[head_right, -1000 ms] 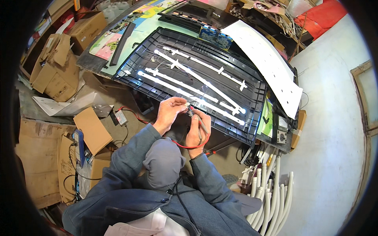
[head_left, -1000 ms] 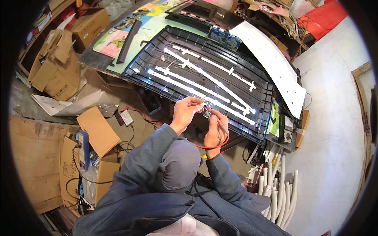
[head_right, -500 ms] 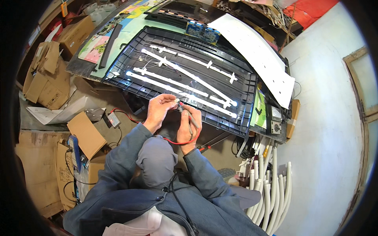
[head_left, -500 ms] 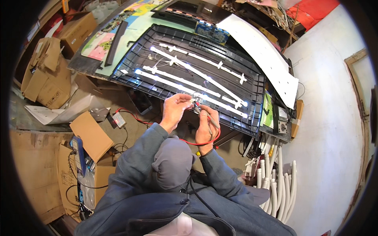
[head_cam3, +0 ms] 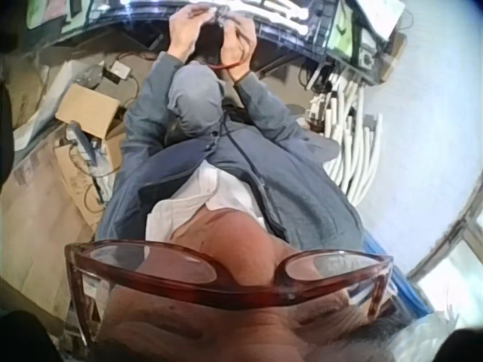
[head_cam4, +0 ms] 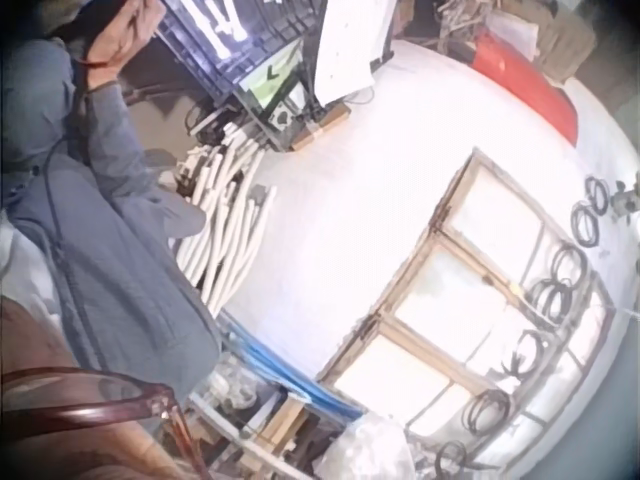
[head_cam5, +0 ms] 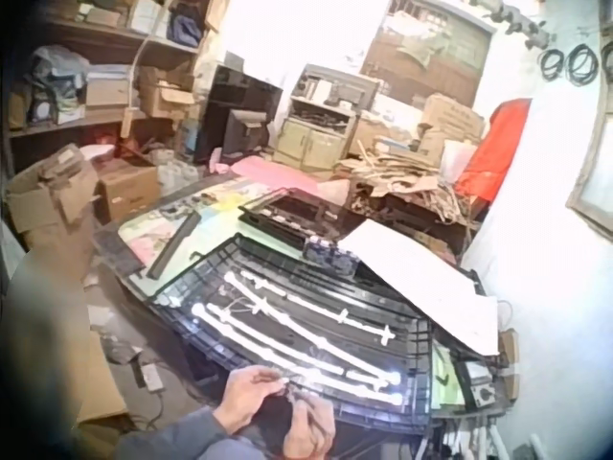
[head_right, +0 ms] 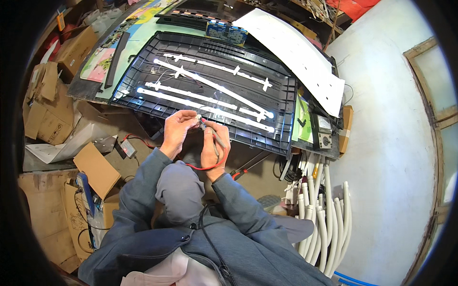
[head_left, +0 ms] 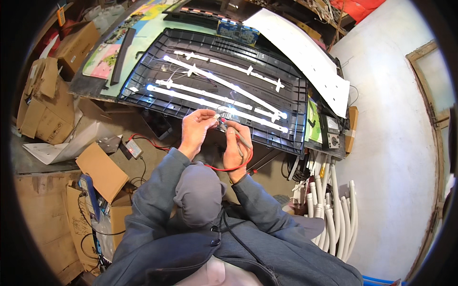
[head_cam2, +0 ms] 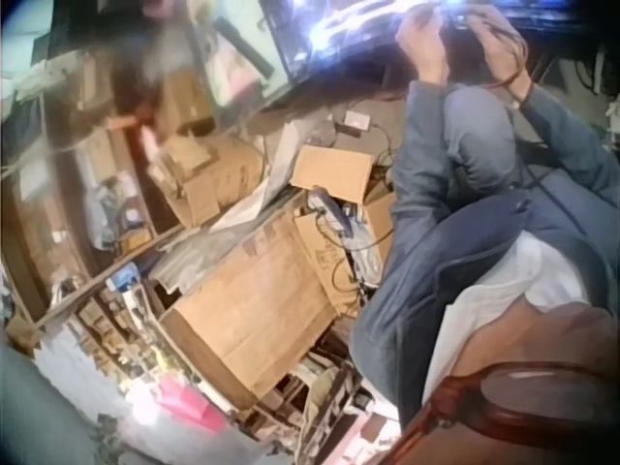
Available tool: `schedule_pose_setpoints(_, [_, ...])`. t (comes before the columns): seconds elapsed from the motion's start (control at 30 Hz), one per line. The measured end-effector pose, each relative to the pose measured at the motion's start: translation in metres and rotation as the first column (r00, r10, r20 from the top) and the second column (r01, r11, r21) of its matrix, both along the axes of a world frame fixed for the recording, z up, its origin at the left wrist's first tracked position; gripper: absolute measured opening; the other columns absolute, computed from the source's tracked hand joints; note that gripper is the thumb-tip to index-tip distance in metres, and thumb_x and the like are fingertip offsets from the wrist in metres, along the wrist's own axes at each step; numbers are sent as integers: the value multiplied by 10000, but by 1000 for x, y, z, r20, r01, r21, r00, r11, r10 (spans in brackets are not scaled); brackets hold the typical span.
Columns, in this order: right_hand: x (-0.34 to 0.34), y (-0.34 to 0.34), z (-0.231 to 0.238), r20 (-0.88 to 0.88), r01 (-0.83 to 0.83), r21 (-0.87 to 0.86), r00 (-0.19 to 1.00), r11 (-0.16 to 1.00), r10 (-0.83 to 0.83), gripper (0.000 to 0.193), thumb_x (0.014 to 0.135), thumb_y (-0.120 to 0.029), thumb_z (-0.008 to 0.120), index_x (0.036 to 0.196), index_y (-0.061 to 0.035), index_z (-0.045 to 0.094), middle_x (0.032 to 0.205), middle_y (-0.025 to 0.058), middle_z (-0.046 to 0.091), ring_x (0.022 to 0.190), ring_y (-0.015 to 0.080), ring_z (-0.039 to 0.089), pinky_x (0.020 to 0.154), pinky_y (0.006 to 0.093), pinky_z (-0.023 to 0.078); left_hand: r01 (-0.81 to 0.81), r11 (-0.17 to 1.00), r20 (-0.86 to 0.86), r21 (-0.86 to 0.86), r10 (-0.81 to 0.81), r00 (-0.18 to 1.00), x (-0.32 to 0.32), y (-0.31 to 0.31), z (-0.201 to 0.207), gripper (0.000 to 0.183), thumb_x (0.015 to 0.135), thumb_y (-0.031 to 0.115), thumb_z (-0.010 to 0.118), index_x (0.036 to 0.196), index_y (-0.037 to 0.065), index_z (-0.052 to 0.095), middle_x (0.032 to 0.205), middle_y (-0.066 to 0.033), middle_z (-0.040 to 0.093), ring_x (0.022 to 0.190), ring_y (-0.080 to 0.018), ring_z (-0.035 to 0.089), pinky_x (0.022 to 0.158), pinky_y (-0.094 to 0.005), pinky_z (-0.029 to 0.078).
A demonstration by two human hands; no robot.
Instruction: The person uses a multimeter to test multiple LED backlight strips laid out on the back of a disassembled TV. They repeatedly touch the probes to different points on the strips, checking for continuity or voltage.
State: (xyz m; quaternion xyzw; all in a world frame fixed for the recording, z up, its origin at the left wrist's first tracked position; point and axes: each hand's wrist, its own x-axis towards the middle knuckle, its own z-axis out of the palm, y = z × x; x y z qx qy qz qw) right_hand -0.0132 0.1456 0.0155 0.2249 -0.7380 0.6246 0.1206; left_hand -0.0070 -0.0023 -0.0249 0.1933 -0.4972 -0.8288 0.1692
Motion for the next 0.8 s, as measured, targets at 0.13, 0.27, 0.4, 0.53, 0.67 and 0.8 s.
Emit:
schedule_pose_setpoints(0.13, [0,1,0,84,5,3,996,1000,-5,232,1058,-112,619,1194,-6,773,1122,168,706,1039,301,682,937,397,531,-6,999,-5,35,6,1000,0,2,2,191,972,-56,747,1163,-63,743,1014,-117,792,901,-171,775,842,-295,645])
schedule_pose_setpoints(0.27, [0,-1,0,39,8,1,999,1000,-8,236,1056,-99,611,1199,-2,772,1130,162,708,1047,291,683,946,401,533,11,1000,-6,2,-11,1000,0,-1,-2,233,976,-36,763,1206,-53,732,1050,-107,795,897,-160,771,846,-285,641])
schedule_pose_setpoints(0.4, [-1,1,-6,141,3,-20,990,1000,0,236,1059,-104,611,1200,-2,772,1131,158,709,1054,285,682,954,399,534,19,1000,-10,24,-19,1000,0,0,-3,236,976,-35,762,1209,-55,727,1037,-107,795,890,-158,768,838,-279,636])
schedule_pose_setpoints(0.53, [1,1,-4,133,-1,-4,991,1000,2,236,1061,-106,612,1200,1,770,1135,157,711,1063,284,681,957,398,533,0,1000,-6,16,0,1000,1,0,-4,239,975,-39,762,1210,-58,724,1027,-113,795,885,-158,768,833,-278,634])
schedule_pose_setpoints(0.67, [-1,2,-6,125,6,6,992,1000,-6,236,1062,-110,614,1201,-2,771,1133,155,710,1062,287,682,956,400,532,8,999,2,50,-8,1000,0,1,0,241,974,-47,760,1212,-61,723,1028,-116,795,887,-158,770,830,-279,637])
schedule_pose_setpoints(0.8, [0,0,-1,124,2,2,992,1000,-2,236,1061,-117,620,1203,-8,774,1128,151,709,1056,287,680,952,400,532,2,999,-6,34,-2,1000,0,-1,-2,243,975,-44,761,1214,-61,722,1030,-116,795,888,-159,772,830,-277,639])
